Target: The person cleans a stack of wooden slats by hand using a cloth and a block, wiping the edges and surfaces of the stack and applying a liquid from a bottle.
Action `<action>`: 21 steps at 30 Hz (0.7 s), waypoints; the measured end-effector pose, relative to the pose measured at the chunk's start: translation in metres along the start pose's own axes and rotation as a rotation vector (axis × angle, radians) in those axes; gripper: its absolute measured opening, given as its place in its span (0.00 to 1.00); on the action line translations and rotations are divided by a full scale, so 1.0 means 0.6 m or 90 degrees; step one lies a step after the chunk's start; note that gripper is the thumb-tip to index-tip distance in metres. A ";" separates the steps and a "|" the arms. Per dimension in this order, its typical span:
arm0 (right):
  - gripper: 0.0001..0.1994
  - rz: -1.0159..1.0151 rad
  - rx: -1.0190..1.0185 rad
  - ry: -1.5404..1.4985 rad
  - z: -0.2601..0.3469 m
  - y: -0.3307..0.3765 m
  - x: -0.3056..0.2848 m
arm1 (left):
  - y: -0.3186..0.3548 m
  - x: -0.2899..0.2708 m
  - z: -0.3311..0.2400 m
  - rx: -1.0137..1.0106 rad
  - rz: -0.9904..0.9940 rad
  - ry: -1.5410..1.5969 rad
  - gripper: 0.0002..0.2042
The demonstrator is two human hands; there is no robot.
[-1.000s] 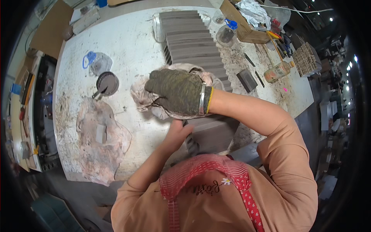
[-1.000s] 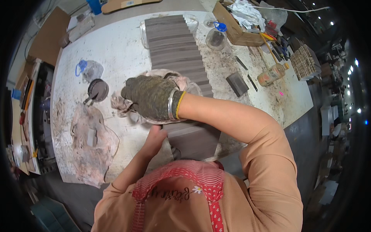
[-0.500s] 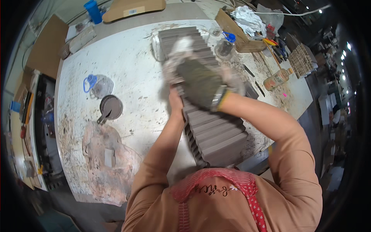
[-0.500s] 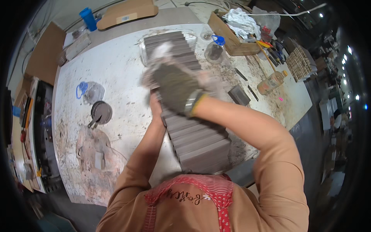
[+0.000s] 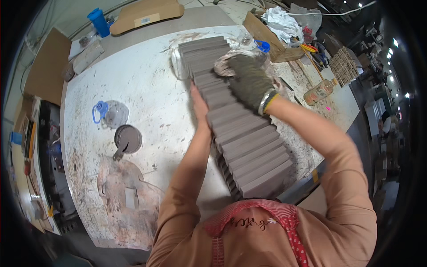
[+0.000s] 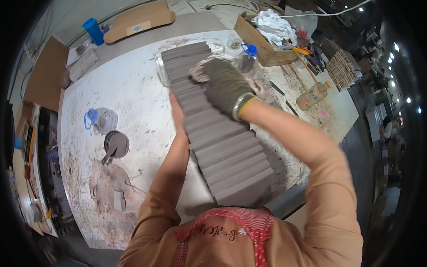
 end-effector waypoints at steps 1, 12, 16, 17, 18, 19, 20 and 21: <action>0.24 0.012 0.027 -0.052 0.010 -0.010 0.008 | -0.006 -0.002 0.012 0.005 0.054 0.069 0.33; 0.20 -0.074 -0.269 -0.095 0.138 -0.091 -0.043 | -0.008 -0.036 -0.005 0.061 -0.052 -0.162 0.25; 0.13 0.105 -0.261 -0.020 0.043 -0.039 0.005 | -0.086 -0.084 -0.003 0.166 -0.078 -0.189 0.21; 0.13 0.162 -0.215 0.049 -0.028 -0.021 -0.015 | -0.060 0.003 -0.018 0.136 -0.018 -0.138 0.22; 0.13 0.175 -0.122 0.032 -0.082 -0.021 -0.034 | -0.070 -0.009 -0.032 0.149 -0.003 -0.203 0.23; 0.14 0.191 -0.025 0.014 -0.126 -0.022 -0.038 | -0.085 -0.026 -0.040 0.155 0.011 -0.268 0.25; 0.15 0.201 0.122 -0.096 -0.135 -0.022 -0.071 | -0.092 -0.031 -0.037 0.154 0.008 -0.263 0.25; 0.16 0.203 0.266 -0.205 -0.143 -0.020 -0.106 | -0.101 -0.036 -0.033 0.136 -0.022 -0.223 0.26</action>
Point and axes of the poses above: each hand's wrist, its own y-axis away from the middle knuckle, its own x-axis out of the palm, z = x × y, the point moved 7 cm from there along -y, towards the middle knuckle, and after that the axes turned 1 degree about -x, right-handed, at the moved point
